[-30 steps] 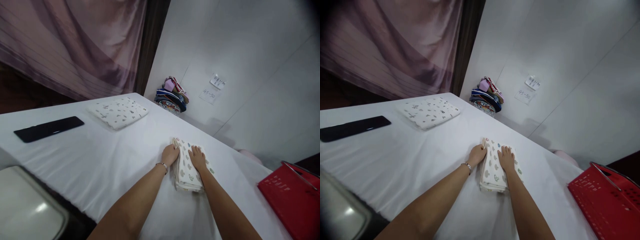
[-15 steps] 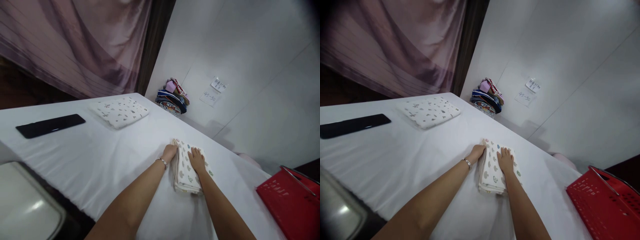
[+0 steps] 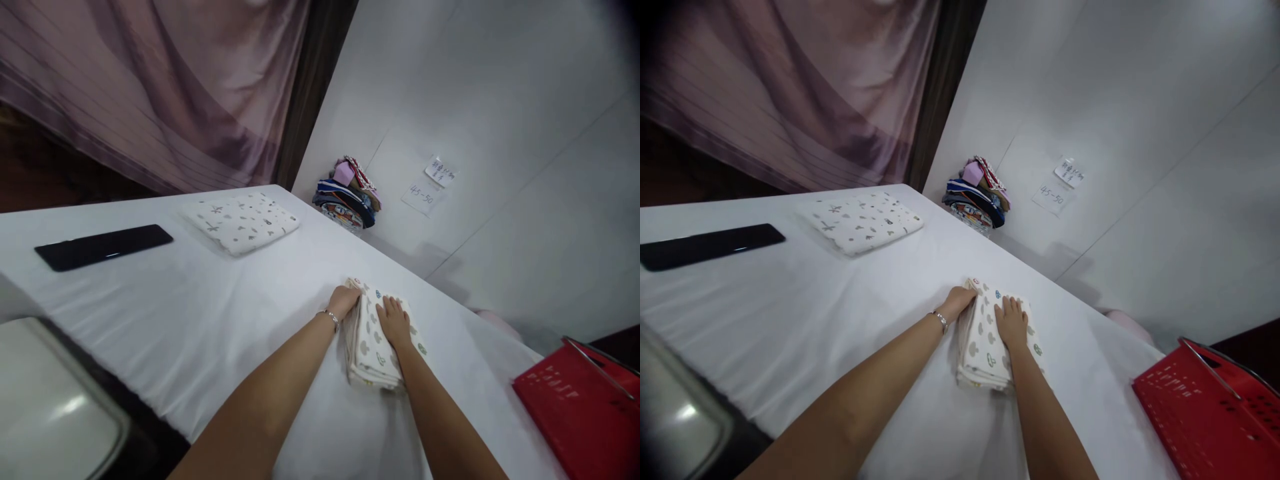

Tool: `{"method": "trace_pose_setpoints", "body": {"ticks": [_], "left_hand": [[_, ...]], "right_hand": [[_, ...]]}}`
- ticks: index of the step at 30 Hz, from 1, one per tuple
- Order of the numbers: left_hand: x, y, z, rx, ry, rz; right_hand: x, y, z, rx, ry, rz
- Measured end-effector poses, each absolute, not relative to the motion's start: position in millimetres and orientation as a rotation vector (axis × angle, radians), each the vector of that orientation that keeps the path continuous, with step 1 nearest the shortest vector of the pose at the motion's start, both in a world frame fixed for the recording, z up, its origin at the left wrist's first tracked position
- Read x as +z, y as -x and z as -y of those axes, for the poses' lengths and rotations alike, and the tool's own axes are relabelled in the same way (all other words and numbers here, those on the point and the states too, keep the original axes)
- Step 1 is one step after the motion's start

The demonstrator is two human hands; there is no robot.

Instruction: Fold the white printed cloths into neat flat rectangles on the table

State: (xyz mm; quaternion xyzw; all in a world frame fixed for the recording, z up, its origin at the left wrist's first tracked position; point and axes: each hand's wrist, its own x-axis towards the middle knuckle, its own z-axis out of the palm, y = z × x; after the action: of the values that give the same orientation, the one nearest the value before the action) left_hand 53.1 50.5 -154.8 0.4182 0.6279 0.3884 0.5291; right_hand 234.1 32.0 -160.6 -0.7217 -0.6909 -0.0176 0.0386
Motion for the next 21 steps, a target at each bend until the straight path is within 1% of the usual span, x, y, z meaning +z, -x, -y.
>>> {"method": "trace_pose_setpoints", "body": {"ticks": [12,21], "left_hand": [[-158,-53,-49,0.959,-1.049,-1.530],[-155,-50,-41,1.056,-1.235,-1.652]], "right_hand": [[-159,-232,-31,-0.019,2.199,2.094],[-157,-231,-29,0.009,2.140,2.075]]}}
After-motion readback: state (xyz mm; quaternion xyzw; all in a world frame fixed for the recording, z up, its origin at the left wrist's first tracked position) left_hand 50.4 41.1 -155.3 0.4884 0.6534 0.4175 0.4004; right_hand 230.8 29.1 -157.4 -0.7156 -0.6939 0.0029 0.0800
